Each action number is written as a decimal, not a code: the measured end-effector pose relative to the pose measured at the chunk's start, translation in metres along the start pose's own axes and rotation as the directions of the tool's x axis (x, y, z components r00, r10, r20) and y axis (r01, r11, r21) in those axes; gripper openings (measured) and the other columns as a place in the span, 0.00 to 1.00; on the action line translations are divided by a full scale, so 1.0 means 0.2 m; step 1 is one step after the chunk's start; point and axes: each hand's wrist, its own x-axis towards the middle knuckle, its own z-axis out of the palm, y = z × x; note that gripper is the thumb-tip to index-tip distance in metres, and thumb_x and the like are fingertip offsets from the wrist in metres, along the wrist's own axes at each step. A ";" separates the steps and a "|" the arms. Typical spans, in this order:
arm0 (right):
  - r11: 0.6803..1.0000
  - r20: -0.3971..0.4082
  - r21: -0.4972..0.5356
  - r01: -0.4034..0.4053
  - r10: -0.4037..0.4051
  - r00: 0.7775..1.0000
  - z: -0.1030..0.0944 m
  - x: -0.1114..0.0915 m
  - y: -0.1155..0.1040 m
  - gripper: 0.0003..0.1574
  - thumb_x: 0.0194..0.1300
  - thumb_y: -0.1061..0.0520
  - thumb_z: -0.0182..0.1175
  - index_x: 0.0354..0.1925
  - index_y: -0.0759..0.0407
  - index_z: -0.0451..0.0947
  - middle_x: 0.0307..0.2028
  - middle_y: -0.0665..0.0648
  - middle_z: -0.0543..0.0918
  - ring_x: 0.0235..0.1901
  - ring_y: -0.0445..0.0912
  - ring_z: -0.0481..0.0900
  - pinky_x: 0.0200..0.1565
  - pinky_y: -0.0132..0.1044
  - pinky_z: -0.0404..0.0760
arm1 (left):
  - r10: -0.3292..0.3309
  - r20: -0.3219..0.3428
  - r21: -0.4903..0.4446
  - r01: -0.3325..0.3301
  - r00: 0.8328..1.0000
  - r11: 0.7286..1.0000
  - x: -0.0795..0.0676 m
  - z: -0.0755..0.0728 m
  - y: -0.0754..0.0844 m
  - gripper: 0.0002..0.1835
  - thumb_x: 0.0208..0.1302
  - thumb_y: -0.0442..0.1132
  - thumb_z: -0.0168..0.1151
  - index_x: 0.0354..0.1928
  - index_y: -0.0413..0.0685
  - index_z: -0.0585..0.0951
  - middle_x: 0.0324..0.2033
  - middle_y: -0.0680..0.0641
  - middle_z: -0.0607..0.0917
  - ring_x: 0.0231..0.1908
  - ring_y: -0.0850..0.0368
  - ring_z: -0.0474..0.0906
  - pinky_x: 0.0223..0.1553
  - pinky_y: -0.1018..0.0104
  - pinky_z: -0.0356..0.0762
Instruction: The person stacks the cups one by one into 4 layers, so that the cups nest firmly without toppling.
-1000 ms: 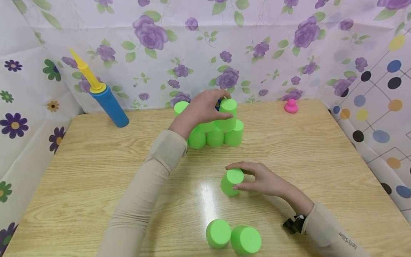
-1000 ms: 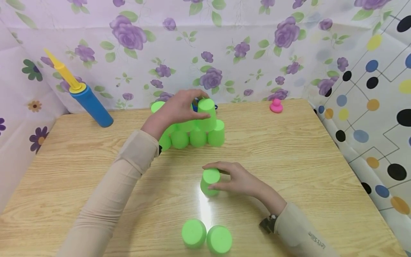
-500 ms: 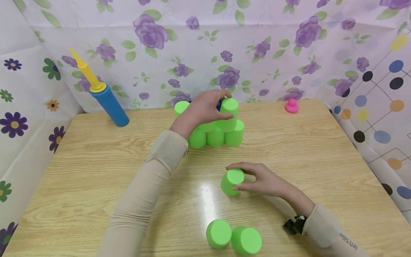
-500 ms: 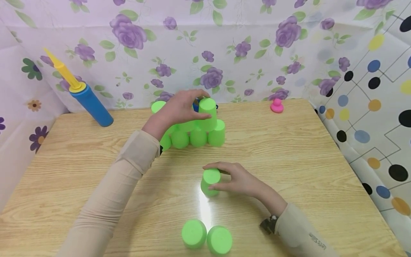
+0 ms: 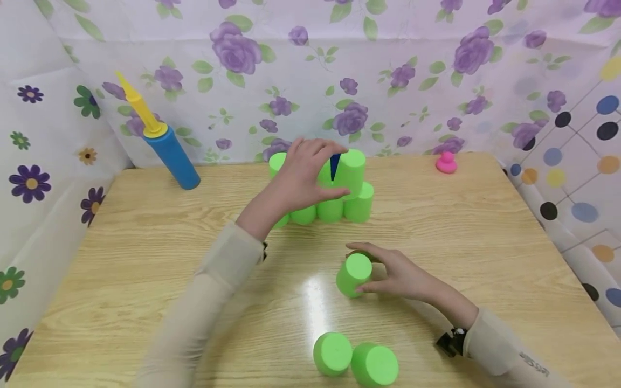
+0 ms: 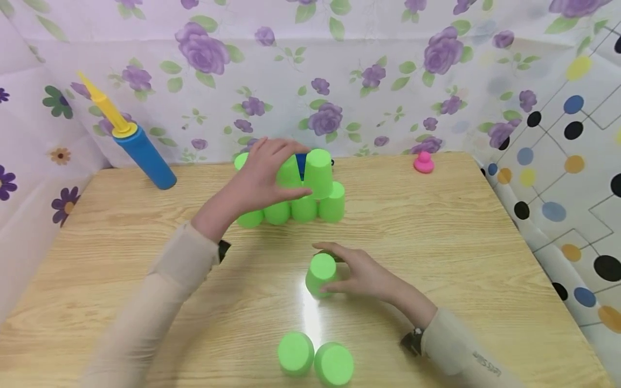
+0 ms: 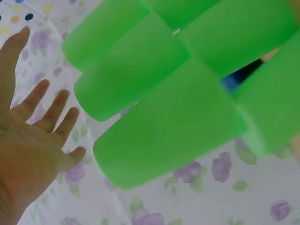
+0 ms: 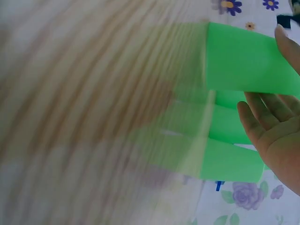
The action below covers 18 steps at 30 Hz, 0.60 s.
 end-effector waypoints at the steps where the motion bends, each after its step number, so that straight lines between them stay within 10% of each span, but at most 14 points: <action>1: 1.000 0.001 -0.009 -0.002 0.002 1.000 0.00 0.00 0.00 0.50 0.49 0.45 0.70 0.67 0.50 0.60 0.58 0.51 0.75 0.60 0.48 0.70 0.62 0.49 0.66 | 0.023 -0.022 -0.011 -0.024 0.999 1.000 -0.04 0.00 0.00 0.36 0.51 0.60 0.67 0.61 0.53 0.71 0.58 0.50 0.72 0.62 0.52 0.63 0.69 0.47 0.40; 9: 1.000 0.003 -0.015 0.002 -0.001 1.000 -0.01 0.00 0.01 0.41 0.53 0.45 0.68 0.63 0.53 0.66 0.53 0.47 0.78 0.54 0.46 0.75 0.57 0.45 0.73 | 0.274 -0.215 -0.142 -0.307 0.937 0.941 -0.37 0.05 0.07 0.32 0.45 0.52 0.73 0.52 0.48 0.77 0.54 0.46 0.76 0.58 0.51 0.67 0.65 0.47 0.55; 18: 0.992 -0.048 -0.101 0.073 -0.078 0.996 -0.09 -0.01 -0.06 0.39 0.52 0.43 0.69 0.60 0.50 0.69 0.52 0.42 0.78 0.51 0.40 0.76 0.49 0.37 0.78 | 0.293 0.078 -0.154 -0.279 0.953 0.948 -0.86 0.10 0.33 0.39 0.50 0.60 0.67 0.62 0.52 0.68 0.60 0.48 0.70 0.61 0.53 0.65 0.62 0.51 0.63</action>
